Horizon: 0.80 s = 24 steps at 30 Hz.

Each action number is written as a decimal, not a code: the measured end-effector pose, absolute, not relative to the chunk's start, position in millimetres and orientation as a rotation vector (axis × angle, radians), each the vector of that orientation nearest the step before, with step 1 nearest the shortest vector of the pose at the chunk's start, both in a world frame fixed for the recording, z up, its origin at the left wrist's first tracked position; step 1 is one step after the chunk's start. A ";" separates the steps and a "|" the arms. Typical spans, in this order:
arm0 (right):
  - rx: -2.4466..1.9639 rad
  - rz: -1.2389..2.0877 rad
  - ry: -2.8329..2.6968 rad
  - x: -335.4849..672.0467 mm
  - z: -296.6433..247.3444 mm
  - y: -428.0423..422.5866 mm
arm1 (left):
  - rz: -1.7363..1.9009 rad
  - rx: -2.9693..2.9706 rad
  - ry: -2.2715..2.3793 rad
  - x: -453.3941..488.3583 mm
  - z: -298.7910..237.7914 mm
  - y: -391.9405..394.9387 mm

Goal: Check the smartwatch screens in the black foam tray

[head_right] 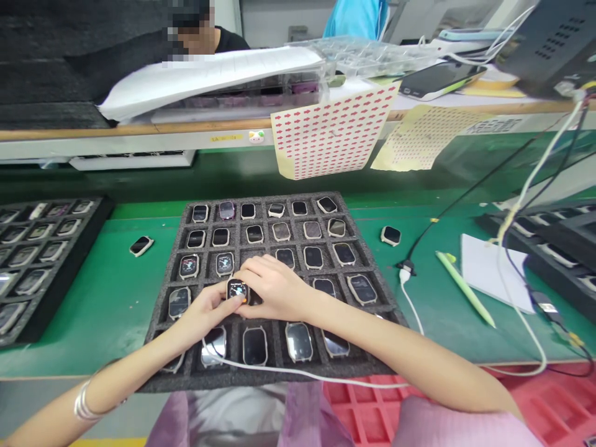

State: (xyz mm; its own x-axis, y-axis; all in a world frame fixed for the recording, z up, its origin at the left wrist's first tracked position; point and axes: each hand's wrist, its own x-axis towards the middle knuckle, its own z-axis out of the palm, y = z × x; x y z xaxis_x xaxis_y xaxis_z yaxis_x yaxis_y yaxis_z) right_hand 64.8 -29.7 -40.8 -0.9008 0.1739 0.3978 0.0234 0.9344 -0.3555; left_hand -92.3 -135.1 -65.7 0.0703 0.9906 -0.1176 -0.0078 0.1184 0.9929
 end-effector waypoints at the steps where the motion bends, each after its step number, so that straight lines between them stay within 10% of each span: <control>1: -0.150 0.501 -2.654 65.3 -40.2 -28.7 | 1.075 1.155 1.218 -91.9 -65.1 -135.5; 24: -0.357 0.185 -2.796 108.3 -61.2 67.6 | 1.091 0.802 1.141 -61.5 -42.5 -86.6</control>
State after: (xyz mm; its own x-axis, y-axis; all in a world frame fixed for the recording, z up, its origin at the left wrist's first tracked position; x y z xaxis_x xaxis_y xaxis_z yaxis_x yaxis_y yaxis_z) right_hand 108.3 67.6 -61.2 -0.9192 0.2646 0.2917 0.2238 0.9604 -0.1660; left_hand -61.5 -86.6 -42.5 0.0474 0.9537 -0.2971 -0.2536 0.2992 0.9199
